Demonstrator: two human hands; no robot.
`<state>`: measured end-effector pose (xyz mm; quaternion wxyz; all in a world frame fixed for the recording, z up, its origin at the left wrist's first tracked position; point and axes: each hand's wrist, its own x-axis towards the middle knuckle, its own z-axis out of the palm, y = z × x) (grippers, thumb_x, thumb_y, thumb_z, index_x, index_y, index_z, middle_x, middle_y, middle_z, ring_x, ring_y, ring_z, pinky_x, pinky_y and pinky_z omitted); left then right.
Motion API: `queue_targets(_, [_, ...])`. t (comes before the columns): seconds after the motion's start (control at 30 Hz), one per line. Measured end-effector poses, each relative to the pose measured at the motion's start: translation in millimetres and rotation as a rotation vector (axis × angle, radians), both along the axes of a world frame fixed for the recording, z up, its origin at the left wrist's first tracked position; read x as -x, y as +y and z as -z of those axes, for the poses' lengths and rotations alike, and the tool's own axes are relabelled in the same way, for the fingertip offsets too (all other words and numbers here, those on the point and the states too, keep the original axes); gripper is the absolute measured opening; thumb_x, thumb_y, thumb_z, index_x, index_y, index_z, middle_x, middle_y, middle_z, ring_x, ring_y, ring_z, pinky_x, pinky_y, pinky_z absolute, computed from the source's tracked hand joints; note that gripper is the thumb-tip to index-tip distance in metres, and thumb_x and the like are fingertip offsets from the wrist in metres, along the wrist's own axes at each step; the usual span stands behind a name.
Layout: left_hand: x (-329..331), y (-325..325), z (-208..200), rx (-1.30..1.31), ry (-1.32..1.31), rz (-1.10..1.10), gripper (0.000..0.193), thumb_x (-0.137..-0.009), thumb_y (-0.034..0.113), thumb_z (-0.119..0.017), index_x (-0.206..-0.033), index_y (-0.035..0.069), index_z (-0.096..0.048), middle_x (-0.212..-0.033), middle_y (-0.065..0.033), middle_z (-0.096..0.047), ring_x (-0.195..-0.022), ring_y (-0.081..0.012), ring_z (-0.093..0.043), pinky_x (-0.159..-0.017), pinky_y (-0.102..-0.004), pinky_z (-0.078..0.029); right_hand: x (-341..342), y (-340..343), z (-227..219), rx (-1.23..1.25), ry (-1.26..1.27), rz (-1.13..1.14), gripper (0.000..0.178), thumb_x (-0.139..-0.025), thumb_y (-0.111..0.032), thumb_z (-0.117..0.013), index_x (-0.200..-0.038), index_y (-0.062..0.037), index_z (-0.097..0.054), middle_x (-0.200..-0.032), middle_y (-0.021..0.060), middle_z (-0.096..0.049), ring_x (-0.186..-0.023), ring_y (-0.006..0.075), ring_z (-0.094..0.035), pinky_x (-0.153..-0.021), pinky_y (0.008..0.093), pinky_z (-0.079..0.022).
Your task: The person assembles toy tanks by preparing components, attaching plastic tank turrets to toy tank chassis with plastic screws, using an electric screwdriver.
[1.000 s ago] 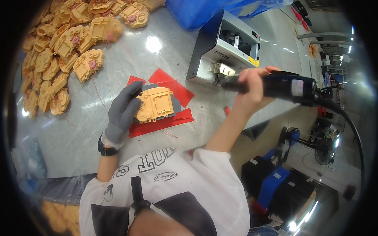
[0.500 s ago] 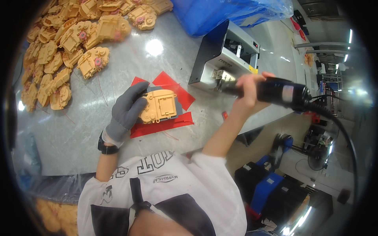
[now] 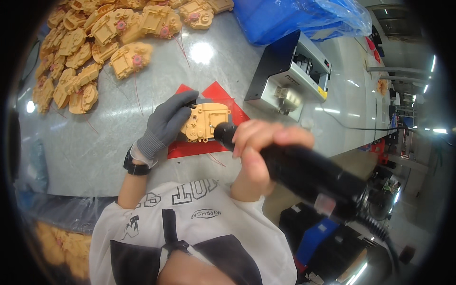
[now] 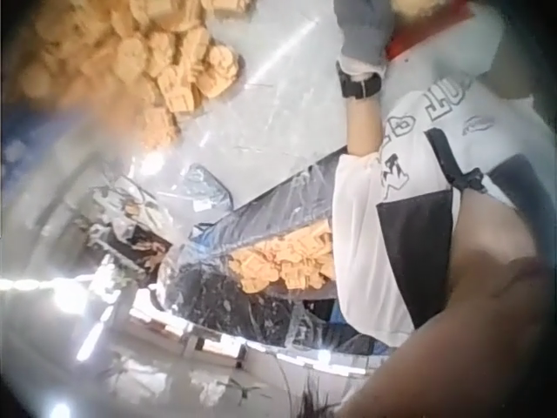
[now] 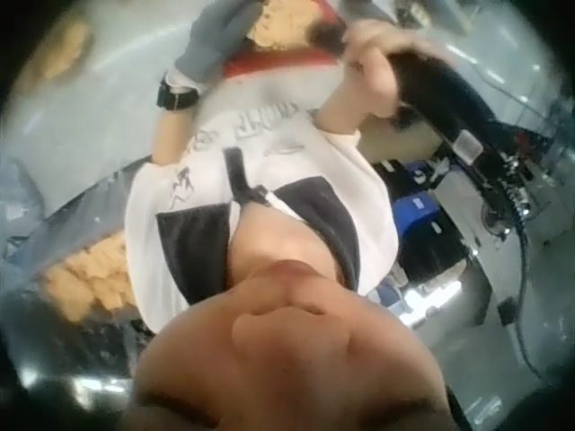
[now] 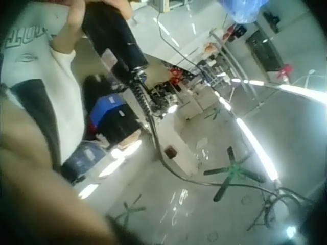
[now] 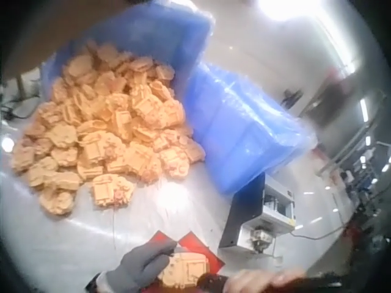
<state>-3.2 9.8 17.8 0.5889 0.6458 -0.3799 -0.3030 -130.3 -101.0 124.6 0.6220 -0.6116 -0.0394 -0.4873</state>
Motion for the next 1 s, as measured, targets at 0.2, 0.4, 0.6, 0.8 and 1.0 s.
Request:
queue_targets(0.2, [-1, 6, -1, 0.009, 0.044, -0.007, 0.033, -0.083, 0.006, -0.045, -0.115, 0.004, -0.05, -0.104, -0.0125, -0.058, -0.096, -0.0215, -0.057, -0.085, -0.0289, -0.042, -39, -6, 5, -0.085, 0.092, 0.019, 0.043, -0.067, 0.005, -0.054, -0.105, -0.0036, -0.034, -0.059, 0.0062, -0.045, -0.047, 0.0159, -0.045, -0.05, 0.0301, -0.043])
queue_targets(0.4, [0, 8, 0, 0.019, 0.032, -0.027, 0.032, -0.083, 0.006, -0.044, -0.114, 0.004, -0.05, -0.105, -0.013, -0.058, -0.096, -0.0232, -0.057, -0.085, -0.0304, -0.043, -53, -5, 17, -0.118, 0.228, 0.006, 0.041, -0.063, 0.009, -0.059, -0.097, -0.0025, -0.039, -0.06, 0.0082, -0.05, -0.049, 0.0155, -0.052, -0.051, 0.0255, -0.046])
queue_targets(0.6, [-1, 11, 2, 0.019, -0.079, -0.054, 0.031, -0.083, 0.009, -0.047, -0.114, 0.004, -0.05, -0.101, -0.0139, -0.058, -0.092, -0.0259, -0.057, -0.081, -0.0317, -0.044, -60, -12, 21, -0.152, 0.256, -0.087, 0.04, -0.064, 0.008, -0.06, -0.096, -0.003, -0.039, -0.062, 0.0085, -0.05, -0.05, 0.0149, -0.051, -0.049, 0.0254, -0.045])
queue_targets(0.8, [-7, 14, -10, -0.058, -0.142, -0.028, 0.033, -0.081, 0.011, -0.053, -0.113, 0.003, -0.051, -0.098, -0.0142, -0.058, -0.088, -0.0273, -0.057, -0.077, -0.0341, -0.045, -68, -15, 21, -0.09, 0.327, -0.118, 0.038, -0.065, 0.006, -0.062, -0.094, -0.0028, -0.038, -0.063, 0.0081, -0.051, -0.051, 0.0132, -0.05, -0.049, 0.0243, -0.044])
queue_targets(1.0, [-6, 14, -15, -0.027, -0.228, -0.01, 0.037, -0.076, 0.012, -0.059, -0.112, 0.004, -0.052, -0.094, -0.0141, -0.058, -0.084, -0.0281, -0.056, -0.074, -0.0348, -0.045, -62, -7, 31, 0.046, 0.294, -0.035, 0.036, -0.065, 0.006, -0.061, -0.092, -0.0026, -0.038, -0.063, 0.0055, -0.054, -0.053, 0.0097, -0.05, -0.054, 0.0214, -0.043])
